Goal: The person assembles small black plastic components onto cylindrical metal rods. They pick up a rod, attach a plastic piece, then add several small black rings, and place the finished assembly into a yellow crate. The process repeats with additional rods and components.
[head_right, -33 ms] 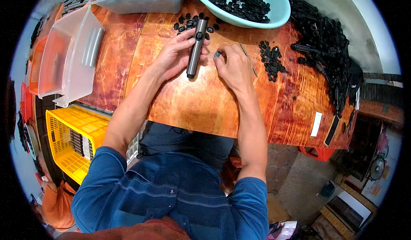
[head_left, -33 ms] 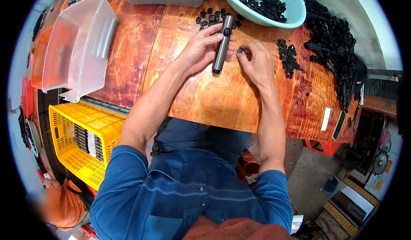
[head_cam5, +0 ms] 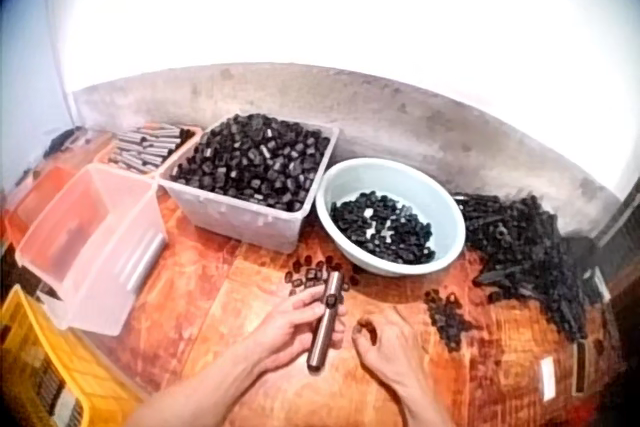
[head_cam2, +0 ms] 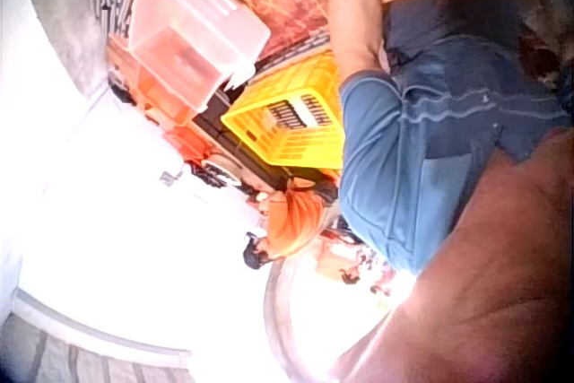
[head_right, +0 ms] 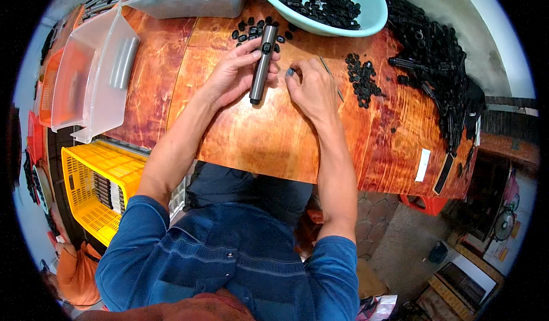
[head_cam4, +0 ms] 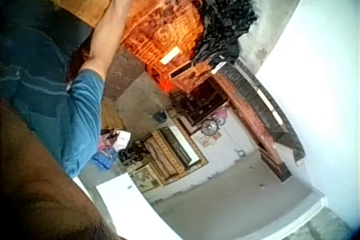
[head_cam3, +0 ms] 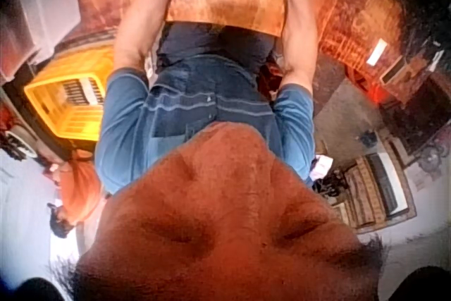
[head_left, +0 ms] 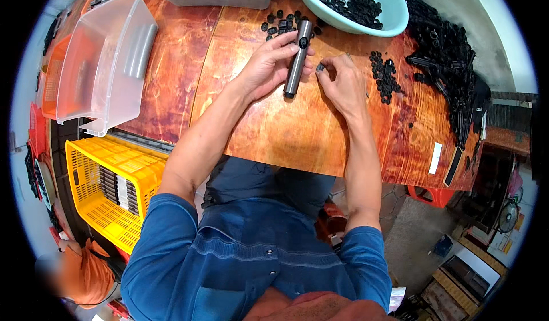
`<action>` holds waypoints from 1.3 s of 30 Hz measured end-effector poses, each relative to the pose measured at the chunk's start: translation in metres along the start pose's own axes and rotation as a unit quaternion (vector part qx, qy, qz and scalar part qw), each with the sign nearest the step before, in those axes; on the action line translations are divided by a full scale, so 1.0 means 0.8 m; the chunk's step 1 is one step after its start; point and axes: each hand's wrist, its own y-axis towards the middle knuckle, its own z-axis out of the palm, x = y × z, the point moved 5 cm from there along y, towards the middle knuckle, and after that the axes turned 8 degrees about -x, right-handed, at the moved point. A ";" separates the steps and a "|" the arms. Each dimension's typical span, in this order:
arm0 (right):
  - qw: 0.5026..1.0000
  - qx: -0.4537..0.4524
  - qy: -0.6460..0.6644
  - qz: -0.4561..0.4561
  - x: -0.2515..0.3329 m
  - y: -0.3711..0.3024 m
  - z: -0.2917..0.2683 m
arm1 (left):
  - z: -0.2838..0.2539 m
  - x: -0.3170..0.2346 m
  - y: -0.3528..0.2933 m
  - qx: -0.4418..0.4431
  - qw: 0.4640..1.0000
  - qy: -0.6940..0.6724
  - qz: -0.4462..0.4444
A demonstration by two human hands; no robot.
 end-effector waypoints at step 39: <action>0.965 -0.182 0.158 -0.102 0.050 -0.021 0.000 | 0.008 0.025 -0.005 -0.037 0.997 0.043 0.052</action>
